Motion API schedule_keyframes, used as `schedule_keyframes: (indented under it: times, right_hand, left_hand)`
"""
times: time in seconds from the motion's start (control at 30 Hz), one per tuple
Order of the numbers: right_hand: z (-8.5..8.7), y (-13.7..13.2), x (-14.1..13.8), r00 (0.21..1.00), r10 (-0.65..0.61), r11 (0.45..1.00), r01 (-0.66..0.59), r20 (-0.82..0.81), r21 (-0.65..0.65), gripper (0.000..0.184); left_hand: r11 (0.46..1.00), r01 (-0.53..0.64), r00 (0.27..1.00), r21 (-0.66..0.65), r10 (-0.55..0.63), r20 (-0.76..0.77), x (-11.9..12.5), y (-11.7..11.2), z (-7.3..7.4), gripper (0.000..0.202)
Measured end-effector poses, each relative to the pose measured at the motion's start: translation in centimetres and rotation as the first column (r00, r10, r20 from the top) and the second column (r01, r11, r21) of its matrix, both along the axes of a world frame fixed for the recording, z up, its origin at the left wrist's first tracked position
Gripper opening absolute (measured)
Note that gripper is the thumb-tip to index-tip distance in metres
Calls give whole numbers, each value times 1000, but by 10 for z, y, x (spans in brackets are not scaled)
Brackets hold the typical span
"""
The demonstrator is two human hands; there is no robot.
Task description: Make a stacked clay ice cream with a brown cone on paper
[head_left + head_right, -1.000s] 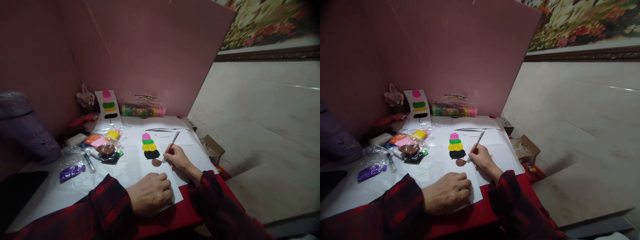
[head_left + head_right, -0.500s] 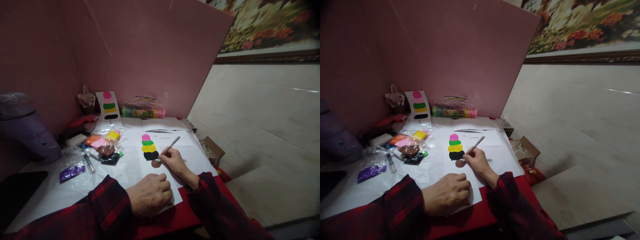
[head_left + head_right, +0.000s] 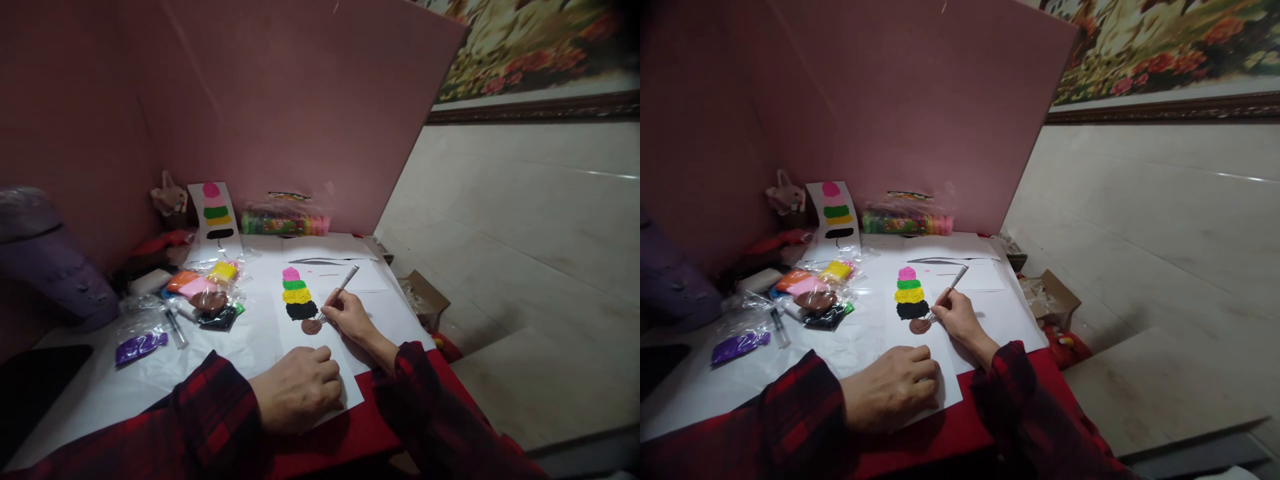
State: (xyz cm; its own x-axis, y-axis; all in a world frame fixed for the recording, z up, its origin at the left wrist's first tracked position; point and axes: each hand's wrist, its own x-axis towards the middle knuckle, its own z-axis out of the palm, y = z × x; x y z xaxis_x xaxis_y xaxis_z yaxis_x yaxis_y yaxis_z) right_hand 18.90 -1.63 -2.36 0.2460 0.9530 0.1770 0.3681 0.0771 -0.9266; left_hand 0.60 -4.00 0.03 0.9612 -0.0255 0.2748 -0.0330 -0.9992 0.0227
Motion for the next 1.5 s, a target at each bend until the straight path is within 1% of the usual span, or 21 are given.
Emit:
schedule_keyframes:
  times: [0.13,0.37,0.57,0.7,0.87,1.1,1.27,1.33,1.5]
  right_hand:
    - [0,0,2,999,-35,999,35,6,15,10]
    - [1,-2,4,996,-92,994,93,-14,61,14]
    - [3,-4,-9,1000,-12,997,13,-15,72,17]
    - [3,-6,-14,1000,8,999,-9,23,43,12]
    - [2,-3,-10,996,-34,998,31,79,49,7]
    - [-1,0,-5,988,-90,994,82,123,68,8]
    - [-1,0,-4,985,-134,988,125,105,88,11]
    - [0,0,-5,989,-124,988,116,85,97,13]
    - [0,-5,-12,997,-49,995,43,60,88,14]
  left_hand:
    - [1000,-3,1000,-2,3,-8,0,0,1,18]
    - [1000,10,1000,2,-10,-3,0,0,3,17]
    - [1000,0,1000,-7,0,8,0,0,1,23]
    - [1000,1,1000,-5,-1,10,0,0,0,22]
    - [1000,-5,1000,-8,5,-16,-1,0,2,18]
    - [1000,-1,1000,2,1,-10,-1,-1,5,16]
    - [1000,-2,1000,-6,2,-10,0,-1,5,17]
    - [1000,1,1000,-5,-1,-8,0,0,4,18]
    - [1000,-3,1000,12,3,-2,-1,0,2,20]
